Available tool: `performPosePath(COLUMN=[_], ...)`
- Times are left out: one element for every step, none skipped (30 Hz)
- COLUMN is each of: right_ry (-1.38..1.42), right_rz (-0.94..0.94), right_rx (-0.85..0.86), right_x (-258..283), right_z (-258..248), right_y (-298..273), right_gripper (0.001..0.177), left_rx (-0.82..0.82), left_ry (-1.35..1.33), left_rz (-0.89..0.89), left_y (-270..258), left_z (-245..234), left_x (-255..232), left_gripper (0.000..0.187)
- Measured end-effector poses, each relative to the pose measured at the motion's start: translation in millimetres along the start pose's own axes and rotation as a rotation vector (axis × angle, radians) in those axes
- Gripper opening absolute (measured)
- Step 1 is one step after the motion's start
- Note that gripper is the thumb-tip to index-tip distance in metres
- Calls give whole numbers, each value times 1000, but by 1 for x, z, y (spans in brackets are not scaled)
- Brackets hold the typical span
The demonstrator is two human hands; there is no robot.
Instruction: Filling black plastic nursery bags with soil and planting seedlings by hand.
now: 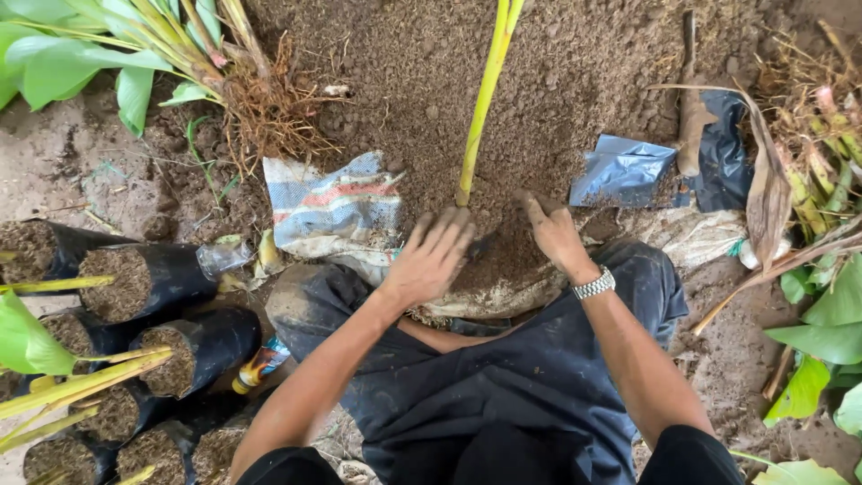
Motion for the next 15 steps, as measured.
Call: performPosePath(right_ry=[22, 43, 45, 51, 53, 51, 62, 72, 67, 71, 77, 73, -14, -101, -99], right_rz=[31, 62, 61, 72, 83, 82, 33, -16, -14, -47, -84, -86, -172, -259, -262], right_rx=[26, 52, 58, 71, 78, 77, 103, 129, 123, 131, 143, 141, 170, 198, 200], right_x=[-4, -7, -11, -15, -18, -10, -1, 9, 5, 3, 2, 14, 28, 41, 31], right_z=[1, 3, 5, 8, 9, 12, 14, 16, 15, 14, 14, 15, 18, 22, 24], right_y=[0, 0, 0, 1, 1, 3, 4, 4, 4, 3, 5, -4, -12, -20, -10], right_gripper=[54, 55, 55, 58, 61, 61, 60, 59, 59, 60, 61, 61, 68, 75, 75], left_rx=[116, 232, 236, 318, 394, 392, 508, 625, 620, 705, 791, 786, 772, 759, 760], left_ry=[3, 6, 10, -63, -141, -141, -200, -259, -265, -278, -285, -286, -314, -342, -339], left_rz=[-56, -113, -115, -144, -171, -172, -157, -140, -138, -85, -35, -35, -30, -25, -27], left_y=[-8, -16, -11, -6, 0, 17, 34, 51, 64, 76, 88, 83, 78, 72, 65], left_z=[3, 6, 3, 1, 2, -5, -9, -14, -16, -18, -20, -9, 2, 13, 16], left_x=[7, 13, 18, 22, 25, 35, 42, 48, 54, 60, 67, 68, 71, 74, 77], left_gripper=[60, 72, 72, 84, 97, 97, 103, 109, 109, 117, 125, 125, 124, 125, 125])
Point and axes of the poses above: each hand's wrist, its own y-axis towards the middle knuckle, its own z-axis out of the palm, x = y × z, the point moved 2 cm from there along y, towards the middle knuckle, and after that the axes turned 10 degrees about y, right-handed, at the moved point
